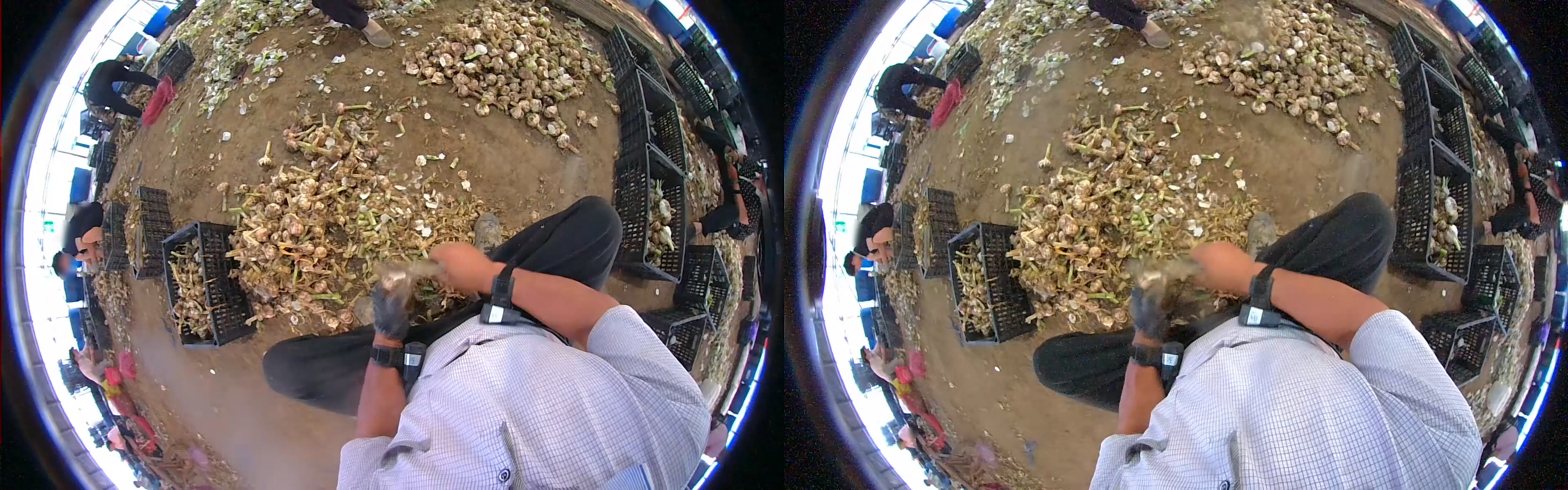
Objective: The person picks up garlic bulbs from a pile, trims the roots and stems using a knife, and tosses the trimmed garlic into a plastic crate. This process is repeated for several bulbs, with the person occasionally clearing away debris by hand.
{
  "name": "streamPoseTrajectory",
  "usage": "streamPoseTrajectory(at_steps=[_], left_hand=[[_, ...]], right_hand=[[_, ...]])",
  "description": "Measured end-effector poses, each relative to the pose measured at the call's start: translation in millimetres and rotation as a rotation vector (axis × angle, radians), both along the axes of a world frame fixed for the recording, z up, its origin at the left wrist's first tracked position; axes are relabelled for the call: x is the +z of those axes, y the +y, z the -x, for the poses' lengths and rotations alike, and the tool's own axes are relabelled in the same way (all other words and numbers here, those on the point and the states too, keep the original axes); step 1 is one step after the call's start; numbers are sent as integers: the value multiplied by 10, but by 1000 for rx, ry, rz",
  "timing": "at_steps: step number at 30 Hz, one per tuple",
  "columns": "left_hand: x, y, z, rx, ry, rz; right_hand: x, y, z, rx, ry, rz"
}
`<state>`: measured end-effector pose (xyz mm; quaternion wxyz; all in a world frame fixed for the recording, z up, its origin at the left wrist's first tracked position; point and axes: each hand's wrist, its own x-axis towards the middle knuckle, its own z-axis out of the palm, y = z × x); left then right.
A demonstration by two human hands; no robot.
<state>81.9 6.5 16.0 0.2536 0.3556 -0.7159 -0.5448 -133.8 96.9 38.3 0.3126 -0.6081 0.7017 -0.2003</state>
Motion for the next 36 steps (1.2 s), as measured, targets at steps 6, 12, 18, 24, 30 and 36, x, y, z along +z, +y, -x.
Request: streamPoseTrajectory(at_steps=[6, 12, 18, 24, 30, 36], left_hand=[[51, -304, 67, -5, 71, -196], [534, -142, 630, -372, -752, 98], [270, -897, 633, -382, -659, 49], [-904, -2411, -85, 206, -1024, 447], [-925, -2938, -94, 111, -1419, 340], [-512, -2964, 206, 105, -1522, 90]], right_hand=[[-151, -29, 220, -255, -17, -149], [303, -229, -66, -413, -532, -7], [366, -259, 800, -477, -193, 67], [788, -26, 2067, -811, -115, 459], [780, -229, 1172, -1212, -611, 137], [780, -202, 771, -953, -543, -261]])
